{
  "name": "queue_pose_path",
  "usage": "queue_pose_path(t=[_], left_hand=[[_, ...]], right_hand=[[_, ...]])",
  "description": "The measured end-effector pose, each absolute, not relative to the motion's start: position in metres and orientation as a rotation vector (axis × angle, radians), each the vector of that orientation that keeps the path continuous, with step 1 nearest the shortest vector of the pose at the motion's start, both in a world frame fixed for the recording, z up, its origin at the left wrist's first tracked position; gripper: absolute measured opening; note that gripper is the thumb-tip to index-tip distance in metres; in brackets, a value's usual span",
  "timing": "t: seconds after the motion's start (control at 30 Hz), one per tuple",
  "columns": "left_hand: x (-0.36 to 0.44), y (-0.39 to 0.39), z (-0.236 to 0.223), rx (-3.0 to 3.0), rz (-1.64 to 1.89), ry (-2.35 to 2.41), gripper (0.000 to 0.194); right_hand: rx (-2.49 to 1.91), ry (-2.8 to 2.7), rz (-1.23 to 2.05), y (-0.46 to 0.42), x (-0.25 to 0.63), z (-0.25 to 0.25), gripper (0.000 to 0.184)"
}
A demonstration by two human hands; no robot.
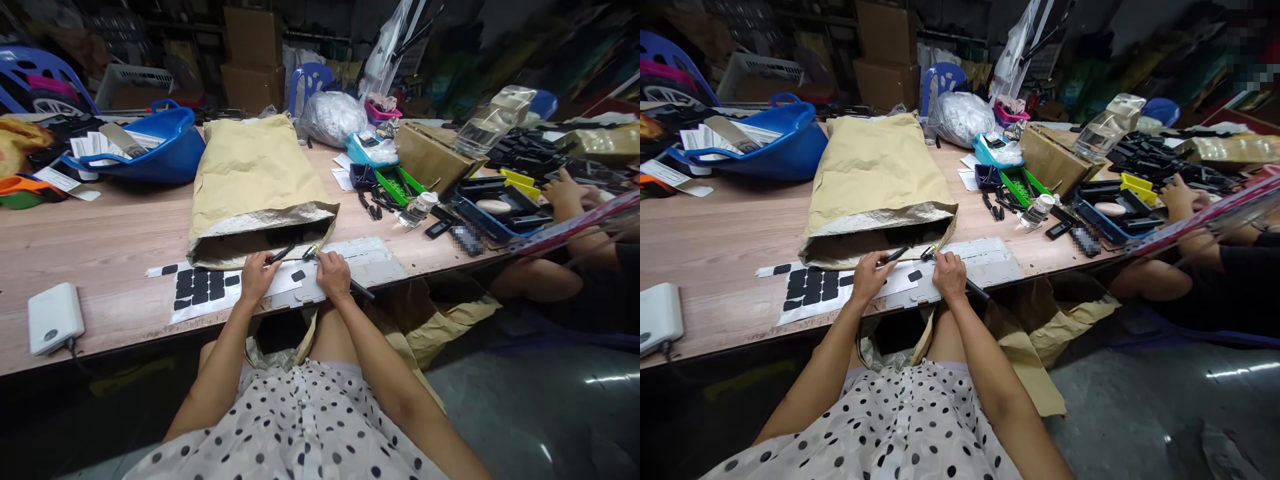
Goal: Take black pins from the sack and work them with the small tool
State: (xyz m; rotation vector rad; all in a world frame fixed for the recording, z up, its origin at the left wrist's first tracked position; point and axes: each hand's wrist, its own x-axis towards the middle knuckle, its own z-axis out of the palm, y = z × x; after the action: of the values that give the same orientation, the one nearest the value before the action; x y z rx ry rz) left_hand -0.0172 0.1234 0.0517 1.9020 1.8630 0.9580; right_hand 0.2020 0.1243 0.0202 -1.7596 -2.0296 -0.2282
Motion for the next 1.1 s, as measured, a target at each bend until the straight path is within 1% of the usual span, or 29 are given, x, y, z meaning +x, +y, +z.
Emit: queue_pose_path(t=[0.17,0.33,0.43,0.6,0.77,0.9,1.1], left_hand=[[-0.029,0.089,0.041,2.055,0.839,1.685,0.009],[-0.024,0.094,0.037,2.077,0.805,1.672,0.014],[-0.022,0.097,0.036,2.061,0.792,1.668,0.014],[-0.022,0.099,0.033,2.036,0.781,1.687,0.016],[-0.02,0.099,0.031,2.031,0.788,1.688,0.019],[-0.02,0.1,0.029,2.026,0.791,1.692,0.02],[-0.019,0.101,0.026,2.029,0.787,1.684,0.02]], right_hand=[[-1.761,-2.015,-0.223,0.125,0.203,0.021,0.033],[-1.757,-2.009,-0.212,0.125,0.204,0.02,0.032],[-1.754,-2.008,-0.196,0.127,0.206,0.02,0.032],[-1.722,-1.995,-0.081,0.13,0.21,0.026,0.032],[-1.497,-1.89,0.079,0.109,0.203,0.036,0.034],[-1.278,-1.874,0.237,0.082,0.188,0.043,0.032],[-1.206,-1.87,0.299,0.063,0.178,0.041,0.034]])
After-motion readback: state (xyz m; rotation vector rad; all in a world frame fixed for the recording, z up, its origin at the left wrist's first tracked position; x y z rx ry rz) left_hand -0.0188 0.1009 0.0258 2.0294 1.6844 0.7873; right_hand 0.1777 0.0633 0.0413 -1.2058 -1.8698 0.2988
